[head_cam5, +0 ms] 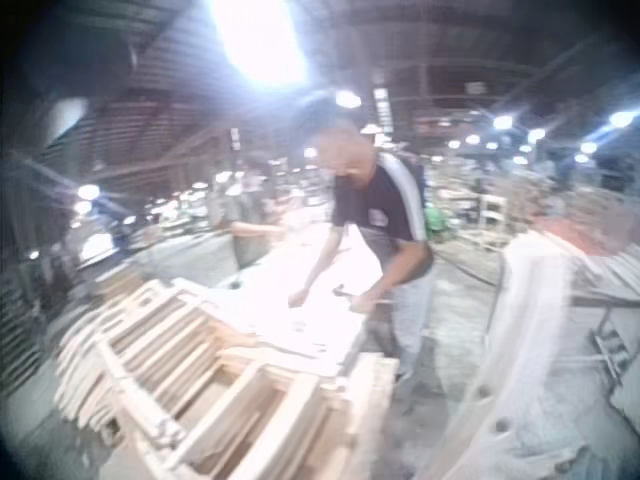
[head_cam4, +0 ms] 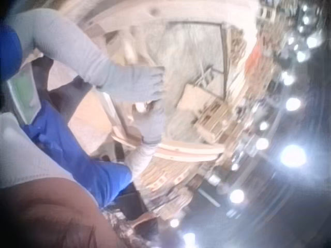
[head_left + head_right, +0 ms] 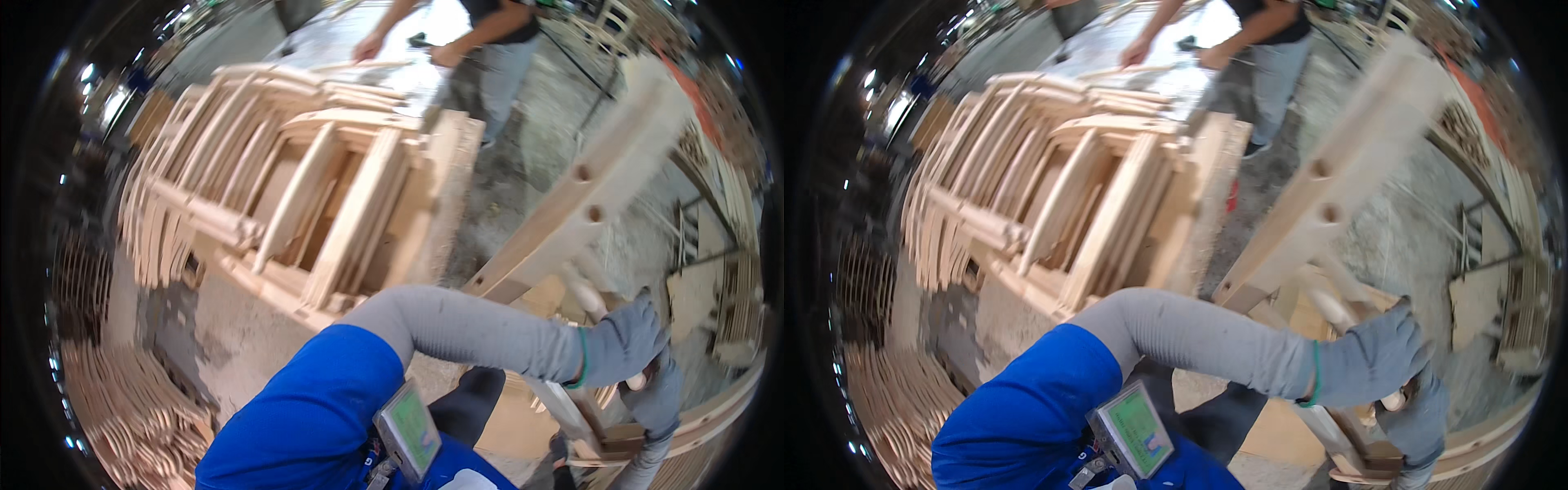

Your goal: The person applies a white adhesive to the joints of wooden chair frames using a brush and a small container. They repeatedly pick up frames, apply glue to specific areas, and place them back on the workbench in a factory setting.

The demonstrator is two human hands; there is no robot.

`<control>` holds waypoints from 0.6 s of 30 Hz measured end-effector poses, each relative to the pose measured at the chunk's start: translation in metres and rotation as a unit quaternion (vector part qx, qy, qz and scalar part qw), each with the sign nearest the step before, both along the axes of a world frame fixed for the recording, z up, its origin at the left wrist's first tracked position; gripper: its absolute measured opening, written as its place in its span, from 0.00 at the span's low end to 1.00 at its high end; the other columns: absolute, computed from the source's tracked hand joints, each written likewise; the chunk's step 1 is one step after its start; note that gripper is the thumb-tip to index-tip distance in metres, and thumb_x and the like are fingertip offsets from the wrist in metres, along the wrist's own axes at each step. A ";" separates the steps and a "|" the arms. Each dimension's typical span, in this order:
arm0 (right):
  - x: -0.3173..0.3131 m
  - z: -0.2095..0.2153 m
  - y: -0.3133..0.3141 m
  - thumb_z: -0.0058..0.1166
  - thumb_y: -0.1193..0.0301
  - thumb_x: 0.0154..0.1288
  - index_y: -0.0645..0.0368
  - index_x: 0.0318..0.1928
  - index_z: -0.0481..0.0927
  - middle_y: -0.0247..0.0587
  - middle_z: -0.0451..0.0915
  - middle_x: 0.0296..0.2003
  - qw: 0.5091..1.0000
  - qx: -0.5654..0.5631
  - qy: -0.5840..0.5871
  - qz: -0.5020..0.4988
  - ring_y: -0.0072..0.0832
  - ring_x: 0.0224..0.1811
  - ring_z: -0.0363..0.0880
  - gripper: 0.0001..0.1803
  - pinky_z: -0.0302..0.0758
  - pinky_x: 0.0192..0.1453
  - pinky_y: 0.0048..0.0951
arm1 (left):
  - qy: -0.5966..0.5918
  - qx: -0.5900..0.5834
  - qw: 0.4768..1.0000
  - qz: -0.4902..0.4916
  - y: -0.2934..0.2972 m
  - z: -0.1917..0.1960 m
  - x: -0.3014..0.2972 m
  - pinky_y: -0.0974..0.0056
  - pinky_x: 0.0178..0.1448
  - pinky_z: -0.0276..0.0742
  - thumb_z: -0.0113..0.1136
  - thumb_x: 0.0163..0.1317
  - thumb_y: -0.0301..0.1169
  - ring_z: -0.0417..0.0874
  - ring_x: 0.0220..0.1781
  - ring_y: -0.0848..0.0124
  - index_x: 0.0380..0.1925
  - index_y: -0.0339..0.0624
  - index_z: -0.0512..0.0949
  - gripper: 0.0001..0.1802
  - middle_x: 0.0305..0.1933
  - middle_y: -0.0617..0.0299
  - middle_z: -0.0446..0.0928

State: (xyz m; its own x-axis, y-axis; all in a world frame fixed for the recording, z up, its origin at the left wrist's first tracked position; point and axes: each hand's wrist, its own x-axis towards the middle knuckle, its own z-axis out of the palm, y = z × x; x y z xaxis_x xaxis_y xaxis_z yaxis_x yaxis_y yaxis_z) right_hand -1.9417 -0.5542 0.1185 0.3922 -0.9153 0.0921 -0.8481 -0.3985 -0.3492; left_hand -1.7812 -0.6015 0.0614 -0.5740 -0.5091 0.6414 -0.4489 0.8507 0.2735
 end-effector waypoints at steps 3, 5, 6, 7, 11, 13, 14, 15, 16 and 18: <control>0.081 0.067 -0.009 0.67 0.69 0.36 0.58 0.48 0.71 0.48 0.77 0.38 0.984 -0.020 0.159 0.079 0.46 0.41 0.76 0.33 0.70 0.43 0.41 | -0.049 0.156 0.984 -0.069 0.011 0.062 0.099 0.50 0.35 0.72 0.56 0.53 0.41 0.79 0.32 0.54 0.30 0.35 0.74 0.17 0.28 0.50 0.75; 0.127 0.100 -0.021 0.69 0.69 0.35 0.57 0.48 0.71 0.49 0.76 0.43 0.958 -0.069 0.248 0.127 0.45 0.48 0.74 0.34 0.70 0.51 0.42 | 0.018 0.179 0.983 -0.039 0.020 0.076 0.154 0.53 0.34 0.74 0.57 0.53 0.39 0.79 0.30 0.55 0.35 0.35 0.73 0.17 0.29 0.50 0.75; 0.152 0.110 -0.025 0.69 0.69 0.37 0.57 0.50 0.71 0.49 0.74 0.47 0.942 -0.175 0.227 0.176 0.45 0.52 0.72 0.34 0.66 0.58 0.42 | 0.044 0.185 0.982 -0.001 0.026 0.078 0.181 0.55 0.33 0.75 0.58 0.53 0.38 0.79 0.30 0.56 0.37 0.35 0.72 0.18 0.30 0.49 0.75; 0.175 0.120 -0.027 0.69 0.70 0.39 0.56 0.52 0.71 0.49 0.73 0.51 0.914 -0.277 0.202 0.216 0.45 0.57 0.70 0.34 0.62 0.66 0.43 | 0.058 0.175 0.980 0.079 0.030 0.082 0.207 0.58 0.32 0.75 0.59 0.52 0.38 0.79 0.29 0.57 0.41 0.35 0.71 0.21 0.31 0.49 0.76; 0.221 0.109 -0.026 0.67 0.71 0.47 0.57 0.61 0.64 0.49 0.63 0.62 0.869 -0.487 -0.045 0.078 0.43 0.66 0.59 0.39 0.50 0.73 0.43 | 0.063 0.500 0.823 0.263 0.063 0.137 0.319 0.63 0.32 0.78 0.58 0.48 0.37 0.80 0.30 0.62 0.52 0.32 0.64 0.32 0.34 0.50 0.77; 0.233 0.056 -0.008 0.64 0.71 0.51 0.55 0.65 0.59 0.49 0.59 0.65 0.868 -0.411 -0.270 -0.063 0.42 0.70 0.53 0.41 0.49 0.74 0.40 | 0.101 0.492 0.808 0.308 0.078 0.126 0.368 0.64 0.33 0.78 0.59 0.48 0.40 0.80 0.31 0.64 0.55 0.32 0.63 0.36 0.34 0.51 0.77; 0.232 0.019 -0.002 0.62 0.72 0.54 0.56 0.64 0.62 0.50 0.57 0.66 0.885 -0.262 -0.373 -0.091 0.41 0.70 0.51 0.37 0.49 0.73 0.40 | 0.123 0.470 0.809 0.331 0.078 0.109 0.389 0.64 0.31 0.77 0.60 0.47 0.42 0.80 0.31 0.65 0.55 0.32 0.63 0.37 0.33 0.51 0.76; 0.229 -0.023 0.003 0.59 0.72 0.56 0.56 0.63 0.64 0.51 0.56 0.66 0.872 -0.108 -0.462 -0.118 0.40 0.71 0.49 0.33 0.49 0.73 0.39 | 0.145 0.448 0.810 0.349 0.076 0.089 0.406 0.63 0.30 0.77 0.60 0.47 0.43 0.80 0.30 0.66 0.55 0.32 0.63 0.38 0.32 0.52 0.76; 0.244 -0.054 0.014 0.54 0.75 0.58 0.57 0.59 0.67 0.52 0.59 0.63 0.881 0.004 -0.467 -0.071 0.39 0.66 0.55 0.26 0.53 0.70 0.37 | 0.171 0.418 0.826 0.338 0.075 0.070 0.420 0.63 0.29 0.76 0.61 0.45 0.43 0.79 0.28 0.66 0.54 0.31 0.63 0.38 0.31 0.52 0.76; 0.311 -0.079 0.043 0.51 0.78 0.58 0.61 0.56 0.69 0.48 0.69 0.54 0.809 0.236 -0.538 -0.020 0.34 0.55 0.67 0.22 0.63 0.62 0.34 | 0.184 0.410 0.825 0.342 0.085 0.039 0.455 0.63 0.28 0.76 0.63 0.43 0.43 0.79 0.26 0.66 0.51 0.29 0.65 0.38 0.29 0.52 0.75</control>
